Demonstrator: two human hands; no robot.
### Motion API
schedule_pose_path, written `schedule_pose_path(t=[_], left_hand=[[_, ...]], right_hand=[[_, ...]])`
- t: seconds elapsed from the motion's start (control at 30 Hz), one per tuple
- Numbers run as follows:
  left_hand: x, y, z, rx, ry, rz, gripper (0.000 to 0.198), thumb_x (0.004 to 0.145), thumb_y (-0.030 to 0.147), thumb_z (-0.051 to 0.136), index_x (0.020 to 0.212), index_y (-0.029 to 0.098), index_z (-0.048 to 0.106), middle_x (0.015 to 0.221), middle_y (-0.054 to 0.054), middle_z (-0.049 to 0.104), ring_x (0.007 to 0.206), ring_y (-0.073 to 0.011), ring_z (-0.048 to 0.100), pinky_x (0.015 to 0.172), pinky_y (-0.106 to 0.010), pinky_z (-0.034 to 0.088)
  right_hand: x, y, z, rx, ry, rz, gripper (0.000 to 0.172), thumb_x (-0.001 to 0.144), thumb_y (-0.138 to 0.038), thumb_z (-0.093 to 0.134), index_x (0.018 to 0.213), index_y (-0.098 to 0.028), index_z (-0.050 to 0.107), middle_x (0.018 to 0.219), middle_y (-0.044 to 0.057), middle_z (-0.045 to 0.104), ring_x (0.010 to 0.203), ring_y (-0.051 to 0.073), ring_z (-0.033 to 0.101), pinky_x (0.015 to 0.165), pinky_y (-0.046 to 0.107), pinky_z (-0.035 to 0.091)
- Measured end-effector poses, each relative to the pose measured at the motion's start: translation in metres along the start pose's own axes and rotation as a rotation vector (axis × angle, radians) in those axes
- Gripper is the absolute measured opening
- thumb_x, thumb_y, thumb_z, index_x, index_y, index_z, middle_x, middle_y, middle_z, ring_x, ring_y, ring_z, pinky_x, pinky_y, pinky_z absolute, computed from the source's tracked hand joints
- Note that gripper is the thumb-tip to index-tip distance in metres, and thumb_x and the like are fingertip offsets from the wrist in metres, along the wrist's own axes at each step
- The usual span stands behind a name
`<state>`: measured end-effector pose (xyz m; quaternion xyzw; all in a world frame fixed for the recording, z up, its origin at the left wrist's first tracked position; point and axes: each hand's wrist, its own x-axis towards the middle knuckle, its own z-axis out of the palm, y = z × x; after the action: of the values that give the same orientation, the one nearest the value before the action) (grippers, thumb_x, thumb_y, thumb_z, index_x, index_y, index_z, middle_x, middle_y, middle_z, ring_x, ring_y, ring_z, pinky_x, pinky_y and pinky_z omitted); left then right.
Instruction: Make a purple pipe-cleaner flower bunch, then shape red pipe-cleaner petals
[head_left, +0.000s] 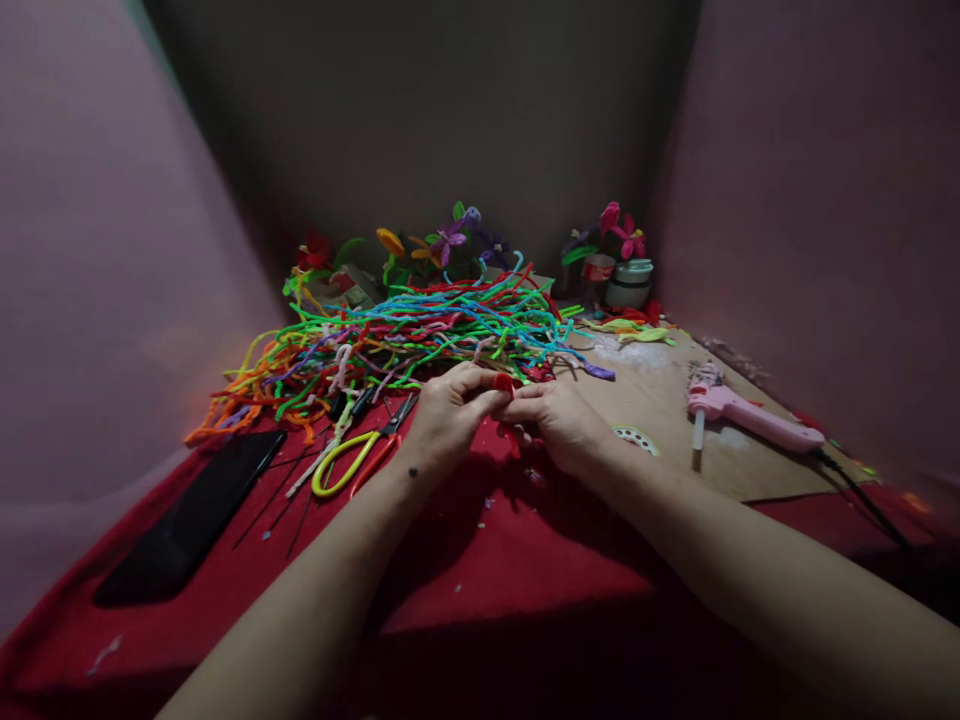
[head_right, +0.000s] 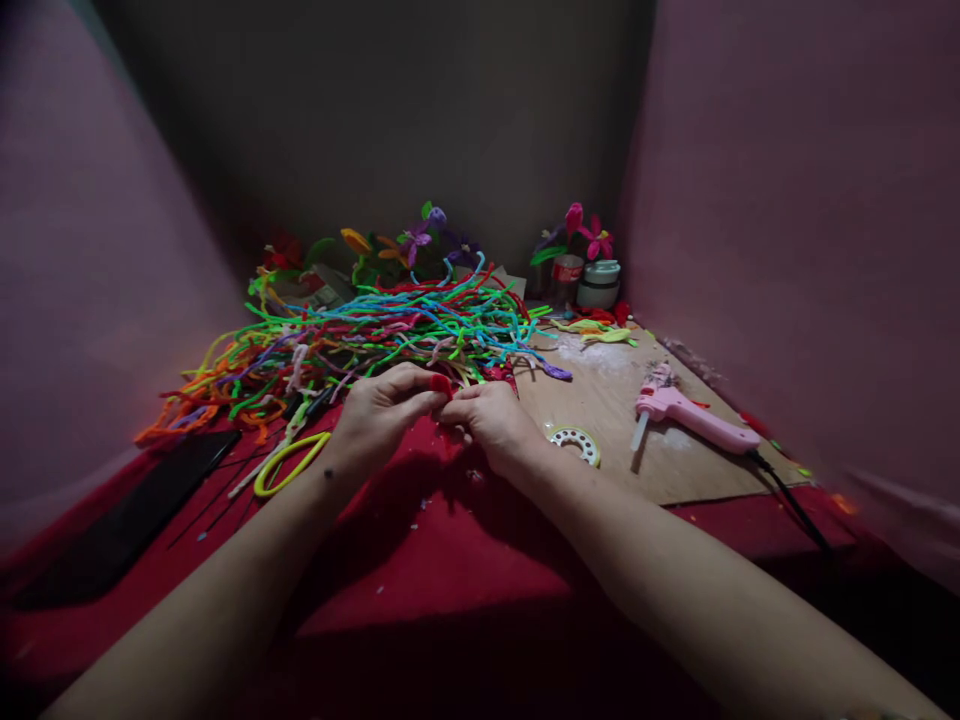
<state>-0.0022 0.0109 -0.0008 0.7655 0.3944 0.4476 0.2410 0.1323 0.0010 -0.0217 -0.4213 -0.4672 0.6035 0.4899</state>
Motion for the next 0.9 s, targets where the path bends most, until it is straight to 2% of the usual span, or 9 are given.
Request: schedule_pose_path(t=[0.1, 0.23, 0.33, 0.43, 0.6, 0.73, 0.8, 0.9], left_hand=[[0.003, 0.005, -0.003, -0.089, -0.067, -0.086, 0.011, 0.069, 0.022, 0.064, 0.076, 0.017, 0.071, 0.076, -0.002, 0.065, 0.072, -0.0138, 0.06, 0.067, -0.024, 0.046], [0.002, 0.001, -0.002, -0.043, -0.006, 0.021, 0.009, 0.07, 0.02, 0.062, 0.066, 0.017, 0.069, 0.069, -0.001, 0.062, 0.068, -0.0125, 0.058, 0.066, -0.023, 0.045], [0.003, -0.003, -0.004, 0.109, 0.035, 0.111, 0.012, 0.073, 0.021, 0.06, 0.064, 0.017, 0.068, 0.066, 0.0, 0.06, 0.065, -0.0115, 0.056, 0.063, -0.022, 0.042], [0.005, -0.004, -0.009, 0.233, 0.026, 0.175, 0.015, 0.075, 0.022, 0.059, 0.062, 0.018, 0.065, 0.064, 0.0, 0.059, 0.063, -0.0113, 0.054, 0.063, -0.022, 0.041], [0.002, -0.006, -0.009, 0.479, 0.032, 0.269, 0.016, 0.079, 0.021, 0.054, 0.067, 0.017, 0.064, 0.067, -0.001, 0.059, 0.063, -0.0115, 0.054, 0.061, -0.022, 0.038], [0.0, -0.009, -0.005, 0.679, 0.041, 0.289, 0.023, 0.084, 0.024, 0.048, 0.069, 0.016, 0.062, 0.07, -0.003, 0.059, 0.063, -0.0128, 0.053, 0.059, -0.024, 0.037], [0.001, -0.009, -0.004, 0.653, 0.042, 0.265, 0.022, 0.083, 0.026, 0.048, 0.07, 0.016, 0.062, 0.072, -0.004, 0.06, 0.065, -0.0135, 0.054, 0.06, -0.024, 0.038], [0.003, -0.008, -0.005, 0.413, 0.024, 0.128, 0.018, 0.081, 0.026, 0.052, 0.072, 0.016, 0.064, 0.069, -0.002, 0.063, 0.063, -0.0127, 0.056, 0.061, -0.023, 0.041]], right_hand=[[-0.001, 0.001, 0.0, -0.048, -0.031, -0.007, 0.004, 0.053, -0.014, 0.059, 0.05, -0.012, 0.06, 0.044, 0.0, 0.055, 0.036, 0.007, 0.04, 0.041, 0.023, 0.028], [-0.003, 0.001, 0.002, -0.13, -0.054, 0.004, 0.007, 0.054, -0.013, 0.057, 0.048, -0.013, 0.058, 0.036, -0.003, 0.048, 0.034, 0.007, 0.038, 0.039, 0.023, 0.026], [-0.002, 0.003, 0.002, -0.072, -0.054, -0.019, 0.01, 0.057, -0.017, 0.061, 0.048, -0.013, 0.058, 0.039, -0.003, 0.048, 0.037, 0.007, 0.037, 0.041, 0.024, 0.024], [0.0, 0.008, 0.002, 0.018, -0.09, -0.058, 0.014, 0.06, -0.023, 0.063, 0.05, -0.013, 0.059, 0.044, -0.003, 0.049, 0.041, 0.006, 0.036, 0.044, 0.024, 0.023], [0.001, 0.01, 0.004, -0.071, -0.04, -0.123, 0.021, 0.061, -0.016, 0.057, 0.04, -0.015, 0.051, 0.036, -0.005, 0.041, 0.037, 0.006, 0.031, 0.044, 0.025, 0.02], [0.0, 0.008, 0.005, -0.078, -0.032, -0.111, 0.018, 0.059, -0.014, 0.054, 0.041, -0.015, 0.051, 0.037, -0.005, 0.043, 0.037, 0.006, 0.033, 0.043, 0.024, 0.021], [-0.001, 0.006, 0.005, -0.095, -0.019, -0.119, 0.015, 0.058, -0.014, 0.055, 0.043, -0.015, 0.053, 0.038, -0.005, 0.044, 0.037, 0.006, 0.034, 0.043, 0.024, 0.023], [-0.002, 0.004, 0.005, -0.107, 0.001, -0.116, 0.015, 0.058, -0.014, 0.055, 0.043, -0.015, 0.054, 0.038, -0.004, 0.045, 0.038, 0.007, 0.036, 0.042, 0.024, 0.025]])
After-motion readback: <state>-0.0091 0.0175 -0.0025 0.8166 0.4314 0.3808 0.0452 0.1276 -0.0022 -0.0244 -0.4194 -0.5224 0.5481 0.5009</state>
